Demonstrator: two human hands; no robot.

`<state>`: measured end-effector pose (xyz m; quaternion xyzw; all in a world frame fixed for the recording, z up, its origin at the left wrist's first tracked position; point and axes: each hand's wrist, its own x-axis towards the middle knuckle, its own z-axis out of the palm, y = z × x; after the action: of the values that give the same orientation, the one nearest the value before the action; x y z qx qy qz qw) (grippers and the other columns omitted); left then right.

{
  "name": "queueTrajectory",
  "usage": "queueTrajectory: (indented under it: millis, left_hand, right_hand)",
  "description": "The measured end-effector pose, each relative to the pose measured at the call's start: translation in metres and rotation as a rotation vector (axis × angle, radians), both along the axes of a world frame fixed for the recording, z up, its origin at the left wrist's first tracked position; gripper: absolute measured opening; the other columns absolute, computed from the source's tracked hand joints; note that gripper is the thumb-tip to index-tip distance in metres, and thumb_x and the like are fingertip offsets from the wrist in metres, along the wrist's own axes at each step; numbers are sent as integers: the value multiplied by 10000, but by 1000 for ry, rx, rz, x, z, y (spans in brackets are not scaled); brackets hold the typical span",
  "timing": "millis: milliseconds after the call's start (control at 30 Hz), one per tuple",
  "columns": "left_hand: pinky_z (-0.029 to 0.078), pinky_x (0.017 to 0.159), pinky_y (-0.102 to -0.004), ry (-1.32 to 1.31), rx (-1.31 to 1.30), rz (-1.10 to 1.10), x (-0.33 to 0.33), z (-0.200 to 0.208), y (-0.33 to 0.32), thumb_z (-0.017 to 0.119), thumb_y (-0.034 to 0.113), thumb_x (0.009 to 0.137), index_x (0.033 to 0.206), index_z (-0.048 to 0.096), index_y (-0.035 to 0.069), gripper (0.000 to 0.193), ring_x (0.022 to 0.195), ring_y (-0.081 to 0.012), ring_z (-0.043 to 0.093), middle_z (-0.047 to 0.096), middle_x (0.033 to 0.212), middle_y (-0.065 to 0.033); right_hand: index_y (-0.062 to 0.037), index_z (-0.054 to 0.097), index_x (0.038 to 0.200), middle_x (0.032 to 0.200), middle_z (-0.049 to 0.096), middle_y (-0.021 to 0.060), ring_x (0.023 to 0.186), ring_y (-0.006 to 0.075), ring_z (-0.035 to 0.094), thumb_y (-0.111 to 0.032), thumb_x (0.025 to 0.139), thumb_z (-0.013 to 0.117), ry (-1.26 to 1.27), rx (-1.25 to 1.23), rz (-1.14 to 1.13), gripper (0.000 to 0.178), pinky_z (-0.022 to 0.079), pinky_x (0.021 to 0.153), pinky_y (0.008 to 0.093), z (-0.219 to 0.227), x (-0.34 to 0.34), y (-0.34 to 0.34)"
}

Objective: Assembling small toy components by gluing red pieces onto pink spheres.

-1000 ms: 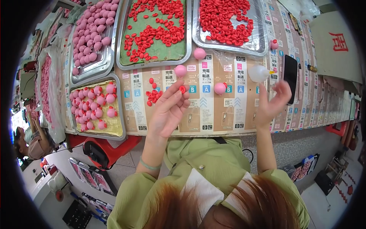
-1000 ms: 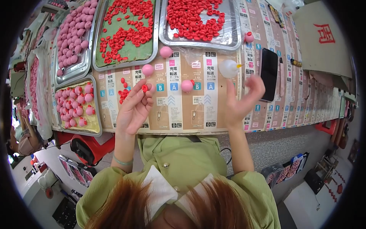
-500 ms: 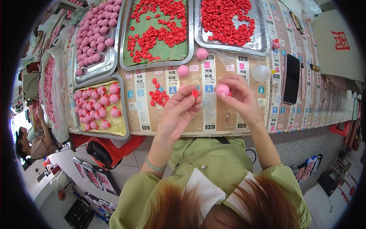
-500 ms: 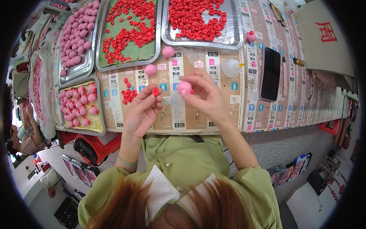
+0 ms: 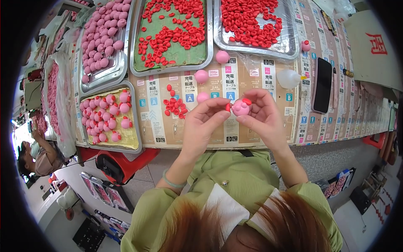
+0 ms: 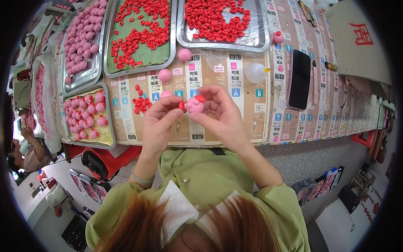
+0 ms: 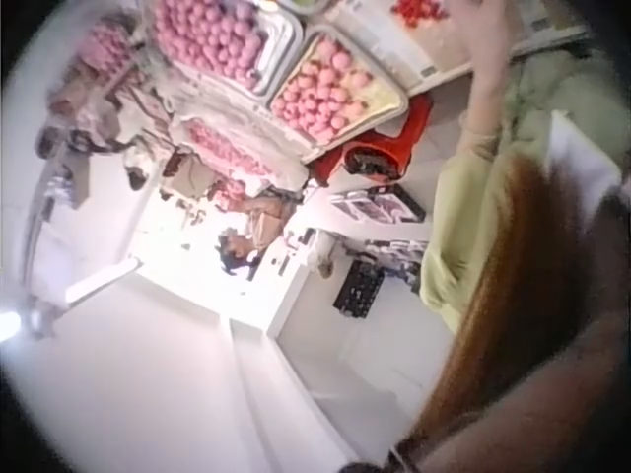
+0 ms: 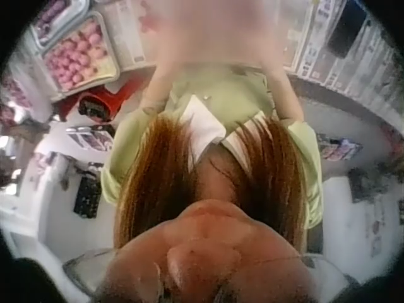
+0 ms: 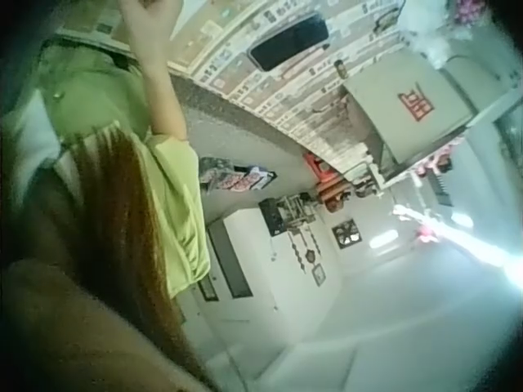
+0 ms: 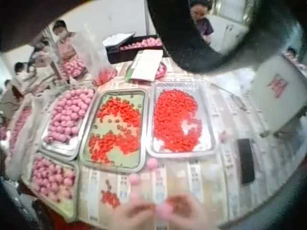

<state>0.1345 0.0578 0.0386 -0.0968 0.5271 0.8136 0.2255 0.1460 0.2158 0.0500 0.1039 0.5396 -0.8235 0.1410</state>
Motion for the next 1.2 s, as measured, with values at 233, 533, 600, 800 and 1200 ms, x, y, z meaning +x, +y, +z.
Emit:
queueTrajectory:
  millis: [233, 533, 600, 800, 1200]
  left_hand:
    - [418, 739, -215, 309, -187, -47, 0, 1, -1, 577, -22, 745, 942, 594, -17, 199, 853, -107, 513, 541, 927, -61]
    - [406, 779, -245, 224, -65, -42, 1, 4, 0, 530, -24, 772, 1006, 561, -21, 237, 892, -137, 497, 515, 997, -91]
    - [402, 801, -258, 58, 161, -38, 4, -2, -1, 523, 27, 796, 1057, 523, -5, 263, 916, -143, 498, 517, 999, -87]
    - [388, 878, -319, -368, 645, -173, 1, 11, 6, 448, 197, 867, 1140, 417, -2, 339, 1026, -190, 480, 497, 1075, -113]
    - [401, 859, -324, -366, 610, -154, 7, 2, 2, 442, 228, 868, 1054, 479, -13, 307, 966, -183, 507, 525, 1022, -101]
  right_hand:
    - [38, 427, 1052, 983, 522, 111, 896, 151, 534, 26, 741, 576, 49, 57, 13, 346, 467, 751, 261, -3, 3, -2]
    - [44, 445, 1045, 948, 542, 111, 883, 157, 541, 7, 743, 583, 124, 168, 37, 334, 461, 751, 266, 3, 3, 1]
    - [46, 447, 1050, 943, 544, 107, 892, 155, 536, 6, 743, 585, 249, 299, 74, 339, 448, 771, 265, 2, 3, 0]
    - [14, 521, 994, 918, 543, 99, 841, 217, 521, -43, 628, 670, 689, 860, 141, 399, 417, 721, 305, 12, -1, 7]
    - [3, 557, 859, 820, 555, 116, 711, 250, 540, -87, 559, 722, 730, 898, -22, 354, 443, 609, 314, 5, -4, -7]
